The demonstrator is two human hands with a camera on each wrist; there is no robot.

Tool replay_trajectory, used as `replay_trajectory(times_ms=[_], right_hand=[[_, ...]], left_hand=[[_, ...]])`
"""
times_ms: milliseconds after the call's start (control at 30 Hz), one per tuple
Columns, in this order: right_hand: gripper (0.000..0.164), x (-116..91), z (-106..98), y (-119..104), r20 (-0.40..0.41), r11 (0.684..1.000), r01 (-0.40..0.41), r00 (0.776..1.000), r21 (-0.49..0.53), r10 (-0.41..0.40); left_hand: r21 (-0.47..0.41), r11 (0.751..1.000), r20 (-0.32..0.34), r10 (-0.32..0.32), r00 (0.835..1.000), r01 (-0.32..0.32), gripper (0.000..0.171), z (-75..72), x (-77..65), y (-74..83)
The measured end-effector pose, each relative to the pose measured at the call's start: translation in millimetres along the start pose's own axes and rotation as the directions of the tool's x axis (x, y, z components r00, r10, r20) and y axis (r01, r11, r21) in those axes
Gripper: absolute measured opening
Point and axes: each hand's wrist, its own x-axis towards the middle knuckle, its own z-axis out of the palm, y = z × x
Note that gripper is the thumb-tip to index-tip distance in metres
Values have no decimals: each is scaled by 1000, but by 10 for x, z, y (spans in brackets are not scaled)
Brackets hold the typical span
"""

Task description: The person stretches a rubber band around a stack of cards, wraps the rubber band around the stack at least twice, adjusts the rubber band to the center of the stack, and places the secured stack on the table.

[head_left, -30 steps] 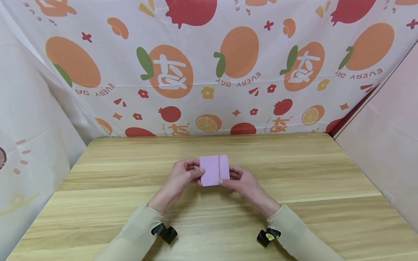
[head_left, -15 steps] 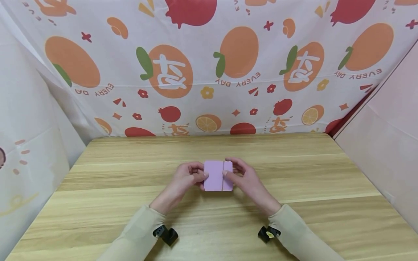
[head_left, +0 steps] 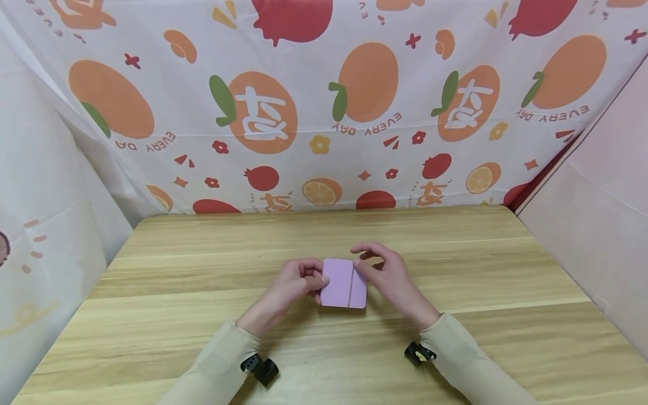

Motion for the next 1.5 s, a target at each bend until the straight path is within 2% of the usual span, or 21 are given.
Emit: replay_trajectory(times_ms=[167,267,433,500,700,900,1267,1500], right_hand=[[10,20,-36,11,17,999,-5,1000,-45,6],[7,6,-50,-91,28,998,-33,999,-53,34],[7,12,-65,-84,44,996,-50,998,-72,53],[8,32,-68,15,50,996,-51,997,-66,54],[11,33,-67,27,103,996,-94,990,-10,95],[15,33,-54,47,147,993,-116,982,-16,117],[30,25,-58,38,112,994,-101,989,32,97],[31,29,-60,44,106,994,-101,990,41,96]], left_hand=[[-1,1000,-2,1,1000,-1,9,7,1,-13],[-2,1000,1,4,1000,-4,10,9,-7,-4],[-1,1000,11,6,1000,-6,12,17,-24,16],[-1,1000,18,6,1000,-6,11,22,-29,17],[4,1000,43,21,999,-22,11,38,-49,4],[32,998,77,47,996,-49,11,65,-68,-7],[8,1000,43,0,999,-1,12,64,-37,-12],[-10,1000,19,-3,1000,4,14,32,-5,-26]])
